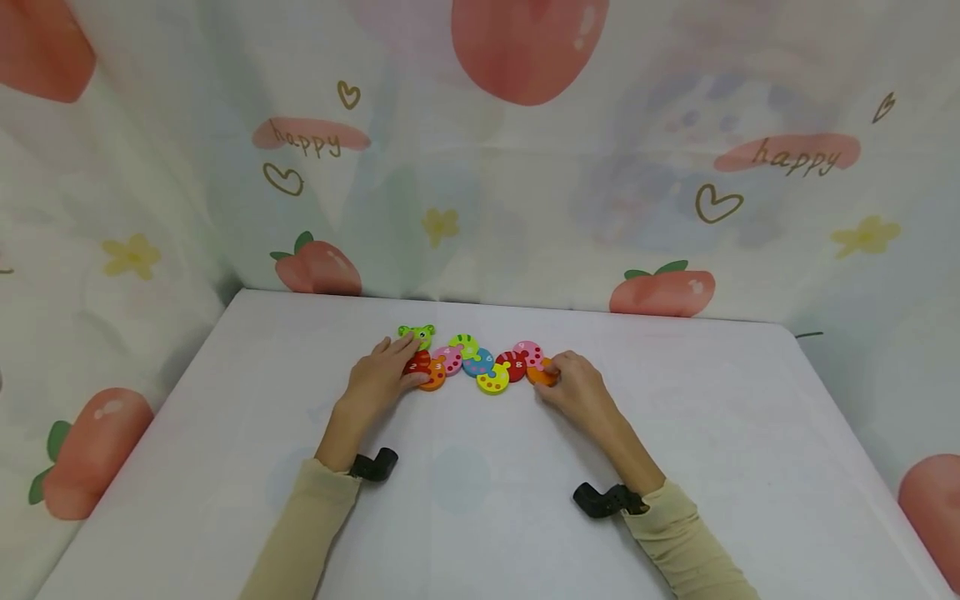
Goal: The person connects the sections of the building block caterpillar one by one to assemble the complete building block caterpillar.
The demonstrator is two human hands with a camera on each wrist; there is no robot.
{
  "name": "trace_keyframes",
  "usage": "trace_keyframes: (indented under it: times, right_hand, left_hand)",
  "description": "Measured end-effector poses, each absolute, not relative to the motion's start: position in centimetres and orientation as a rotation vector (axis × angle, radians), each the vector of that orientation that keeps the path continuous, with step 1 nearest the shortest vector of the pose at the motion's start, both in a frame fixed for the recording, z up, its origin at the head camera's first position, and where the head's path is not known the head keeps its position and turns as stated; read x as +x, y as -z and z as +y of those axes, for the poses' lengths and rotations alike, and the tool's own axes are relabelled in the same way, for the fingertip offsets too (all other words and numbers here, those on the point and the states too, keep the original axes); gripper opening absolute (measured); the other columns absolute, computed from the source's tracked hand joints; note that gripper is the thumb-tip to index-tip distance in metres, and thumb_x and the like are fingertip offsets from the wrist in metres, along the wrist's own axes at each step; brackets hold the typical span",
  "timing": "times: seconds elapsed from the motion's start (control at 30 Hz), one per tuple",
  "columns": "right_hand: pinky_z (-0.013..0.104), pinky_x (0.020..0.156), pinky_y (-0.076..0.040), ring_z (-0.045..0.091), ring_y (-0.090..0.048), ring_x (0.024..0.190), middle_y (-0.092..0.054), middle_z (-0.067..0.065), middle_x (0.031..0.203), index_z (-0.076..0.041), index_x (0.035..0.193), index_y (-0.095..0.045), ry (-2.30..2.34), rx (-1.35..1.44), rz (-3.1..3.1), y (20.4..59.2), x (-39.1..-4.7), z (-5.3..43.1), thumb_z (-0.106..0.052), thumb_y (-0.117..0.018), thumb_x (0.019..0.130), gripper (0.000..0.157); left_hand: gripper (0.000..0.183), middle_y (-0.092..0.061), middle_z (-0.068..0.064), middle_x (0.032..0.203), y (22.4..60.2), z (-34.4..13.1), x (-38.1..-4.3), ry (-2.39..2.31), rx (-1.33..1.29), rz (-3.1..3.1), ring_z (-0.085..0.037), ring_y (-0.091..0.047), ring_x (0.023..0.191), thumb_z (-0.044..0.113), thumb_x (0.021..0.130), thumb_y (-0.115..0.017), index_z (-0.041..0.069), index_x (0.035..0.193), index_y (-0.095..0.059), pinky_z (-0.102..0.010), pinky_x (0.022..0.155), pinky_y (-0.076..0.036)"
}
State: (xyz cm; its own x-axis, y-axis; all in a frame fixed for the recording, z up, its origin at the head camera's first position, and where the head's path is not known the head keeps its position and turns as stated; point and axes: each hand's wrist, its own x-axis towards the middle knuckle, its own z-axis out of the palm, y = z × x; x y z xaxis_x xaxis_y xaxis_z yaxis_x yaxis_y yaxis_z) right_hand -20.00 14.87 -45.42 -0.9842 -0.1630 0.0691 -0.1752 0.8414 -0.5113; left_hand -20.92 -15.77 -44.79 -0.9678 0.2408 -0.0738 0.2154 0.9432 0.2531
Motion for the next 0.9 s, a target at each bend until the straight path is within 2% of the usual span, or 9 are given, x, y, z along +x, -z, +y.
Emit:
trace_keyframes:
  times: [0.37,0.9]
  right_hand:
    - [0.039,0.085,-0.058,0.028,-0.06,0.094,-0.066,0.02,0.109,0.006,0.106,-0.069,-0.836,0.211,-3.012,45.1,-20.1,15.5,-0.016,-0.077,0.082,0.034]
    - [0.039,0.084,-0.059,0.028,-0.061,0.093,-0.066,0.02,0.108,0.006,0.105,-0.069,-0.818,0.228,-2.984,45.5,-20.1,15.6,-0.016,-0.078,0.081,0.034]
  left_hand:
    - [0.07,-0.038,-0.007,0.156,45.1,-14.8,-21.2,-0.402,0.367,3.023,-0.039,-0.039,0.14,0.045,0.088,-0.064,0.014,0.147,-0.042,-0.058,0.107,-0.041]
    - [0.069,-0.038,-0.007,0.156,45.4,-14.6,-21.4,-0.409,0.311,3.023,-0.037,-0.039,0.139,0.046,0.087,-0.065,0.019,0.147,-0.044,-0.059,0.106,-0.041]
